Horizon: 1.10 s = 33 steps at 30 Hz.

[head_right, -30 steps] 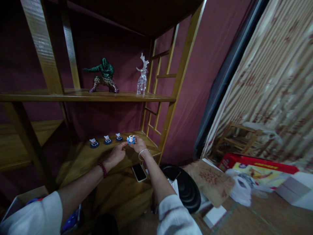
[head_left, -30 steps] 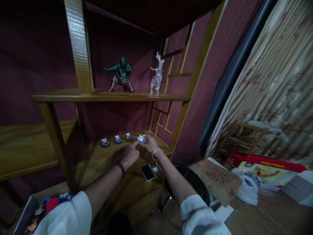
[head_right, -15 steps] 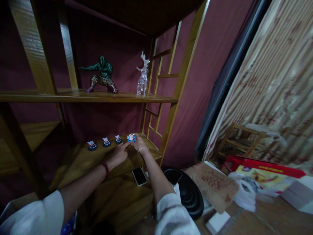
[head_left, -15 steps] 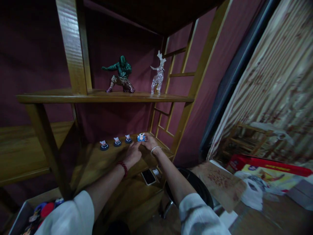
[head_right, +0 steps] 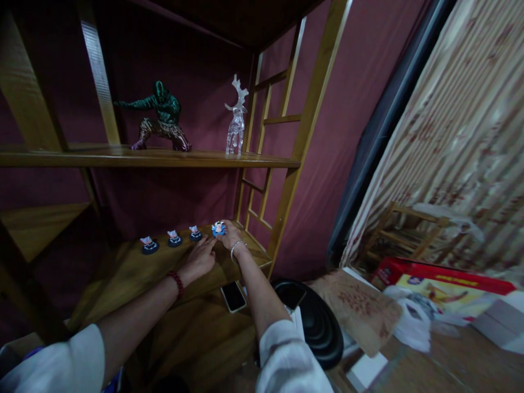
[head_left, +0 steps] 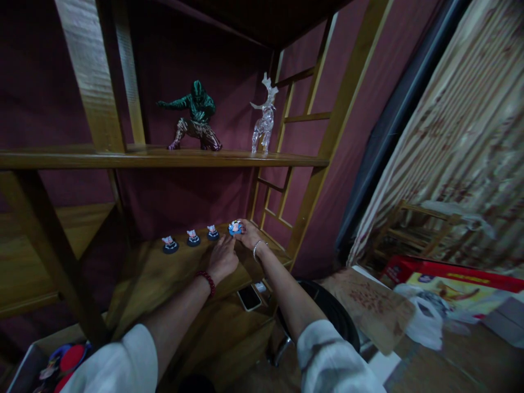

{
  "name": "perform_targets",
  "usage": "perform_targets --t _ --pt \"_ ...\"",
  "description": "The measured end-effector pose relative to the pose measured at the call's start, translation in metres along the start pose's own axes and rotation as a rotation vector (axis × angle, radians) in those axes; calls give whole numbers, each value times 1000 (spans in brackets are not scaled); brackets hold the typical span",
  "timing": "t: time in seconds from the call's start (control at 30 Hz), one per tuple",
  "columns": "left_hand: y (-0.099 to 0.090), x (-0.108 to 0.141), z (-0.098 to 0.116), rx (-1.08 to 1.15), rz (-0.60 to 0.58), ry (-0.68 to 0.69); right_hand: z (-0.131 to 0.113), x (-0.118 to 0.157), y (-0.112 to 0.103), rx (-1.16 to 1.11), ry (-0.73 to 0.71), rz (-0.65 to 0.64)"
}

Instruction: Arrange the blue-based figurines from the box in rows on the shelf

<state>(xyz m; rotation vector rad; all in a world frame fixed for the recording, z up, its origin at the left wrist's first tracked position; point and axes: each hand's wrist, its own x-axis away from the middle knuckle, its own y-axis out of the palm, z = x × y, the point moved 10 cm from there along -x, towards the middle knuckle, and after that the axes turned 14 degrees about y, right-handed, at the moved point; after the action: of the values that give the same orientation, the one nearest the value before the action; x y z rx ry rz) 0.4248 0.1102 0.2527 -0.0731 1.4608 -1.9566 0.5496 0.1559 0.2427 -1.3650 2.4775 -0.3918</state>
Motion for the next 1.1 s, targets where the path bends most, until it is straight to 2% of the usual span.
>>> perform_targets --t 0.37,0.67,1.1 --pt "4 -2 3 -100 -41 31 -5 -2 3 160 3 26" --pt "3 -1 1 -116 -39 23 -5 -4 7 246 -15 -12" --pt "2 0 1 -96 -16 18 3 -13 6 236 -41 -42"
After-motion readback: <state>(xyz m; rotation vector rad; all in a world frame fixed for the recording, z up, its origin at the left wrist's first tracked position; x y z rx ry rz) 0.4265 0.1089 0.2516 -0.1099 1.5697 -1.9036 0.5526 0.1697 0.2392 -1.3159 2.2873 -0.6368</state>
